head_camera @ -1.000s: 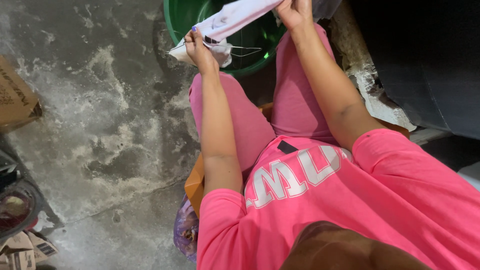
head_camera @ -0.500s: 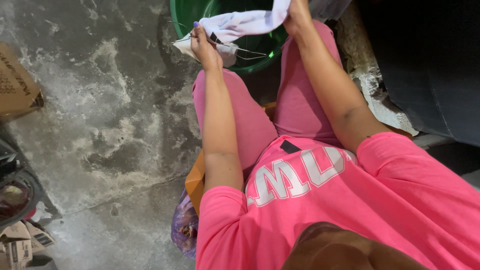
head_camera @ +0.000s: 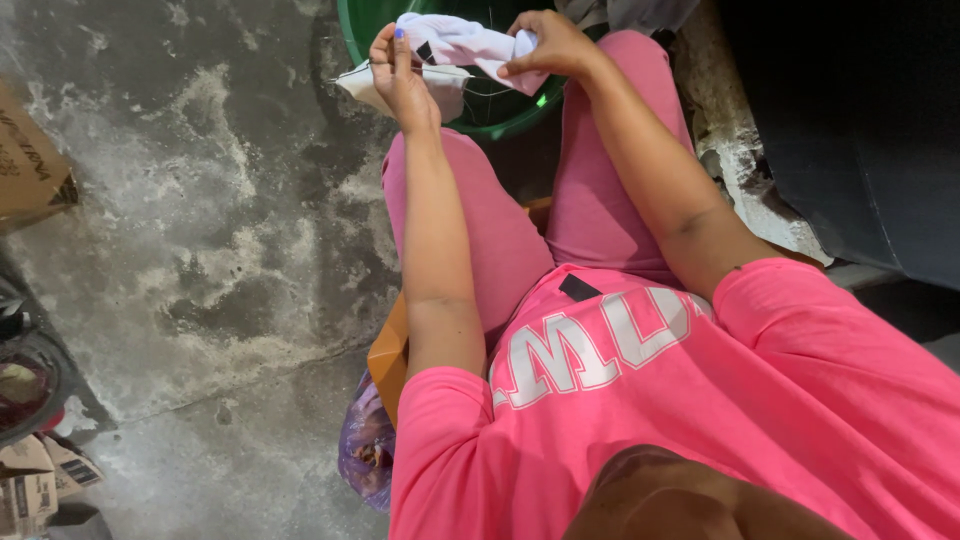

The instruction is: The person sorts clothes by picking up garments from a basin and hanging them on a rack.

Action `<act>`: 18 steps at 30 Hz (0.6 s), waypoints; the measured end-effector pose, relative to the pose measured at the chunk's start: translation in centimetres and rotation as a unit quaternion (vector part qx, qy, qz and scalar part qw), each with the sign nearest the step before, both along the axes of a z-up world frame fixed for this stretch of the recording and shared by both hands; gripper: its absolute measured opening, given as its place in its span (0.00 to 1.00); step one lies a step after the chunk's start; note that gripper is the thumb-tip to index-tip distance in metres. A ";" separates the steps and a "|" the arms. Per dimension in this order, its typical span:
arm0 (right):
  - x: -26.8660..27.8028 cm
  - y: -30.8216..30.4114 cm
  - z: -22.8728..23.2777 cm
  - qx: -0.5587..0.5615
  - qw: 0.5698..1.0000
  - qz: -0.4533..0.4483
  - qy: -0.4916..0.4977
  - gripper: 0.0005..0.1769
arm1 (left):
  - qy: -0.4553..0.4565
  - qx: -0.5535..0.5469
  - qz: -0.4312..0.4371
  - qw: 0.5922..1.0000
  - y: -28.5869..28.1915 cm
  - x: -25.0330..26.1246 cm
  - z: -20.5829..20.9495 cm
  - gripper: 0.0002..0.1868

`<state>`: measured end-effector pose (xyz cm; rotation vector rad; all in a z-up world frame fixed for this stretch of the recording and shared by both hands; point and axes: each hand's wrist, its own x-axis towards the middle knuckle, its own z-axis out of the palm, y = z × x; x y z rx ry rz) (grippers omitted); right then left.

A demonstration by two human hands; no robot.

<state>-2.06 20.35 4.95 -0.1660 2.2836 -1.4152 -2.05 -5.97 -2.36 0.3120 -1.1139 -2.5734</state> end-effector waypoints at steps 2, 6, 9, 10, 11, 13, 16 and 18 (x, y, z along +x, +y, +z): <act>-0.2 0.4 -0.7 -0.008 0.999 0.033 0.012 0.33 | -0.001 0.010 0.014 1.000 -0.6 -0.4 -0.4 0.09; -0.2 1.4 -1.8 -0.008 0.999 0.045 0.005 0.27 | 0.007 0.016 0.030 0.999 -2.0 -0.7 -1.0 0.09; -0.4 1.5 -2.3 -0.043 0.998 -0.003 -0.054 0.21 | 0.013 0.024 0.026 0.999 -2.0 -0.6 -1.0 0.10; -0.5 1.5 -2.4 -0.056 0.995 -0.025 -0.078 0.19 | 0.008 0.026 0.022 0.999 -1.8 -0.6 -0.9 0.10; -0.4 1.4 -2.4 -0.022 0.999 -0.021 -0.043 0.18 | 0.004 0.027 0.018 0.999 -1.7 -0.6 -0.8 0.11; -0.4 0.8 -2.1 0.048 0.998 -0.012 0.027 0.17 | 0.009 0.018 0.012 1.000 -1.7 -0.6 -0.7 0.10; -0.1 0.0 -0.6 0.077 0.991 -0.040 0.099 0.17 | 0.025 0.010 -0.010 1.000 -1.4 -0.6 -0.5 0.11; 0.4 -0.7 0.3 -0.045 0.992 -0.027 0.113 0.21 | 0.024 -0.006 -0.032 0.999 -1.1 -0.4 -0.2 0.12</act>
